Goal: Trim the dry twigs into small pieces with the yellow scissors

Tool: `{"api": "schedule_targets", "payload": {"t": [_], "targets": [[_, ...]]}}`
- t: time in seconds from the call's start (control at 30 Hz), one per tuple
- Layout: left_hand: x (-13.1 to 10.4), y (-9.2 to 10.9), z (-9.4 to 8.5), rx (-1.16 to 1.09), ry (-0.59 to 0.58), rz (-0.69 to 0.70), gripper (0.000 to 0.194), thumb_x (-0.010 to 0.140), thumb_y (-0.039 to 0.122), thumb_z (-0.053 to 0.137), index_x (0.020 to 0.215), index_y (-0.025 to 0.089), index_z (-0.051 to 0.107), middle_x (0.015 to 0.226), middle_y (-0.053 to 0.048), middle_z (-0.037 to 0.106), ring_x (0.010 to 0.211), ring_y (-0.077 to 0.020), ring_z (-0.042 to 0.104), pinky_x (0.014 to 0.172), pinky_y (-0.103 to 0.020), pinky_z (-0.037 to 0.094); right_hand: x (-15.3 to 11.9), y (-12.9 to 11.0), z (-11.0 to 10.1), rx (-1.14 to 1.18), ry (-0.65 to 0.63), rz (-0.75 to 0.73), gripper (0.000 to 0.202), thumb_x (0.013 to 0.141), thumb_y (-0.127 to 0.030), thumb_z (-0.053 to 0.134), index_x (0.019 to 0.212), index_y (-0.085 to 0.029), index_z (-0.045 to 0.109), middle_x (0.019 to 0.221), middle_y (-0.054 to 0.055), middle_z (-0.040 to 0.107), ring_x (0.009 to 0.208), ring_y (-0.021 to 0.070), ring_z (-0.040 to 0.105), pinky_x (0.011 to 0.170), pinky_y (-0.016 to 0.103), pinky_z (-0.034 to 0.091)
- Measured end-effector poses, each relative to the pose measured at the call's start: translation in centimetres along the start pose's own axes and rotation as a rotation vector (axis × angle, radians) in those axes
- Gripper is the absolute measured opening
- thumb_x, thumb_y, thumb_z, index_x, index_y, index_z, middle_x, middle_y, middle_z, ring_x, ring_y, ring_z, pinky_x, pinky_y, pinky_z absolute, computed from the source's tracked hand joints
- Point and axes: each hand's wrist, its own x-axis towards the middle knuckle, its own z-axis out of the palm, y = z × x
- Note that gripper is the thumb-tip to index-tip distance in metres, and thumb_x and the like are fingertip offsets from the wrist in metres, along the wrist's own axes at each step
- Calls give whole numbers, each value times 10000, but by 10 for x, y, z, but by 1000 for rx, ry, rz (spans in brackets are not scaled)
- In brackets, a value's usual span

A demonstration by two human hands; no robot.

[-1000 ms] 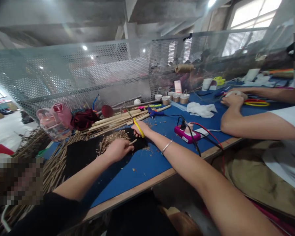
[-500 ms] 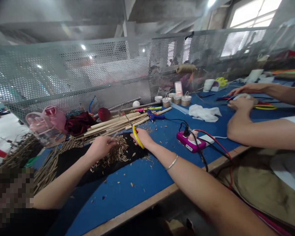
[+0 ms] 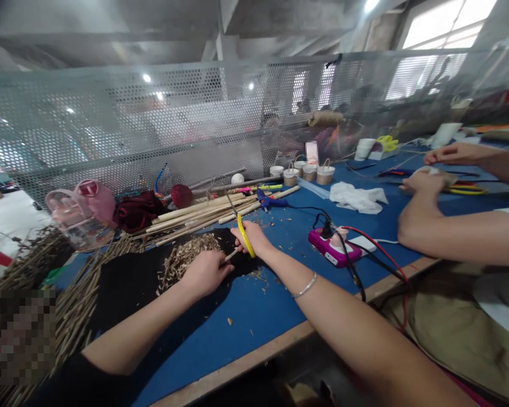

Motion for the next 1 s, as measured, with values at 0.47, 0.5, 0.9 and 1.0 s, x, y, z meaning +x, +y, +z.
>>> {"api": "schedule_targets", "payload": {"t": [0.47, 0.5, 0.9, 1.0], "targets": [[-26, -51, -45, -138, 146, -214, 235, 744, 319, 488, 720, 169, 668, 691, -56, 657, 647, -163, 566, 605, -246, 372, 9, 18, 4, -435, 31, -147, 197, 757, -368, 537, 720, -177, 509, 586, 7, 613, 467, 111, 560, 449, 185, 361], [-27, -57, -49, -135, 156, -259, 226, 737, 322, 493, 717, 175, 663, 684, -47, 657, 648, -165, 571, 607, -247, 373, 8, 16, 3, -497, 33, -148, 202, 755, -373, 540, 725, -174, 528, 612, 22, 628, 505, 121, 576, 471, 190, 362], [-35, -129, -28, -115, 127, -443, 255, 782, 291, 427, 811, 153, 638, 838, -116, 670, 817, -240, 602, 726, -304, 409, 1, 8, -9, -950, 138, -110, 154, 683, -281, 579, 774, -158, 598, 810, 124, 658, 727, 229, 610, 548, 247, 330], [-36, -126, -22, -177, 138, -448, 240, 780, 261, 417, 811, 152, 629, 867, -125, 664, 845, -250, 596, 747, -316, 404, 2, 9, -4, -914, 118, -195, 74, 667, -178, 559, 731, -156, 589, 751, 101, 653, 685, 192, 591, 547, 234, 315]]}}
